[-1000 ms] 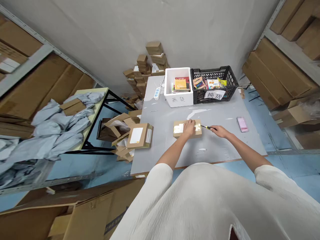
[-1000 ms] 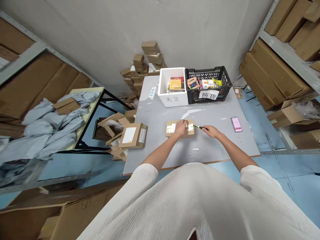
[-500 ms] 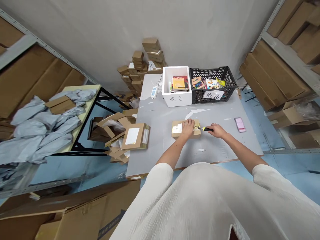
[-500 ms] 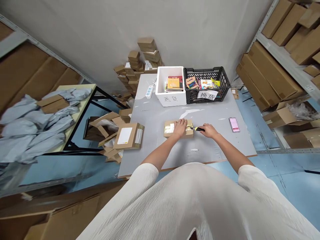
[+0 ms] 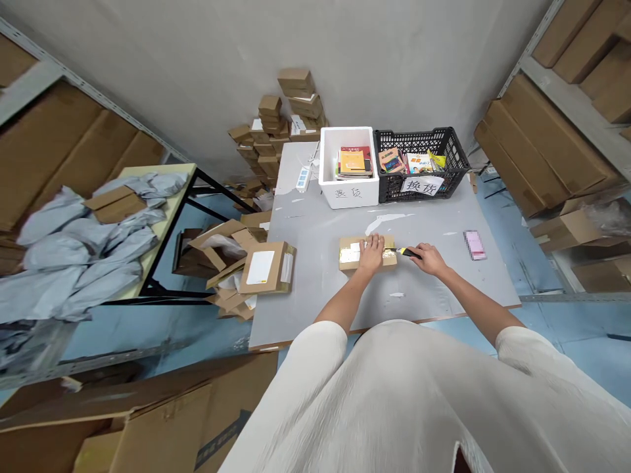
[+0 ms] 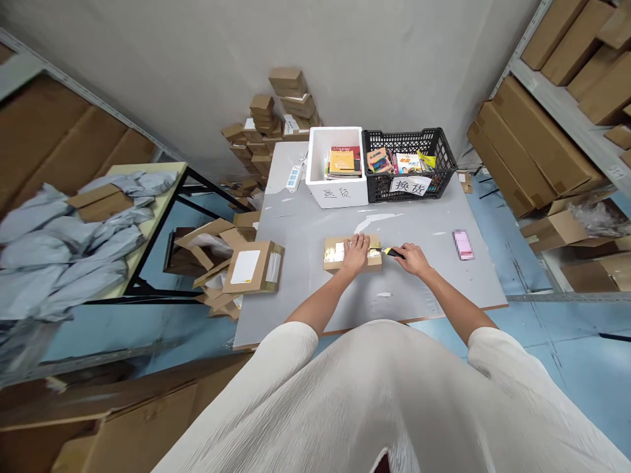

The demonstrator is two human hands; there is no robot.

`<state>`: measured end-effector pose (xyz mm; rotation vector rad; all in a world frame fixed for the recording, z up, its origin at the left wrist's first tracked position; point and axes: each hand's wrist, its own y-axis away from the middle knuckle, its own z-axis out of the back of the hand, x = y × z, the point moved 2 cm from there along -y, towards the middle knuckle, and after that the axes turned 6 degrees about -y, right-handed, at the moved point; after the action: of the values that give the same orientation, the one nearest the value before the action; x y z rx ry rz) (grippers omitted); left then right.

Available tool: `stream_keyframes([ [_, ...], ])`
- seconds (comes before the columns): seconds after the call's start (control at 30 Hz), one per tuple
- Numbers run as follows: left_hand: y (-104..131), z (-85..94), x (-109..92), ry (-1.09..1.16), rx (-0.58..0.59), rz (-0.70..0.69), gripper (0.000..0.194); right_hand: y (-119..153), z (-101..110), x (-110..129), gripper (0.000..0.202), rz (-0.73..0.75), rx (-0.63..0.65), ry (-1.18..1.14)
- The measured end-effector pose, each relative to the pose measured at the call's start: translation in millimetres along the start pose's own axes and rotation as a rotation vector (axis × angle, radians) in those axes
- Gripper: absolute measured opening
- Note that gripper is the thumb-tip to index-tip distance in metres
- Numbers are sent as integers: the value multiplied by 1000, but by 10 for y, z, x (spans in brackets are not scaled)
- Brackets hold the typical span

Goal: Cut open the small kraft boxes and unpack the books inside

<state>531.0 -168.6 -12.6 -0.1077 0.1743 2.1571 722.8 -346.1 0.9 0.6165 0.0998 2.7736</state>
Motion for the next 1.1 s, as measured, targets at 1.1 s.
stream_keyframes([
  [1.1, 142, 71, -29, 71, 22, 27, 65, -355, 299, -193, 52, -130, -132, -168],
])
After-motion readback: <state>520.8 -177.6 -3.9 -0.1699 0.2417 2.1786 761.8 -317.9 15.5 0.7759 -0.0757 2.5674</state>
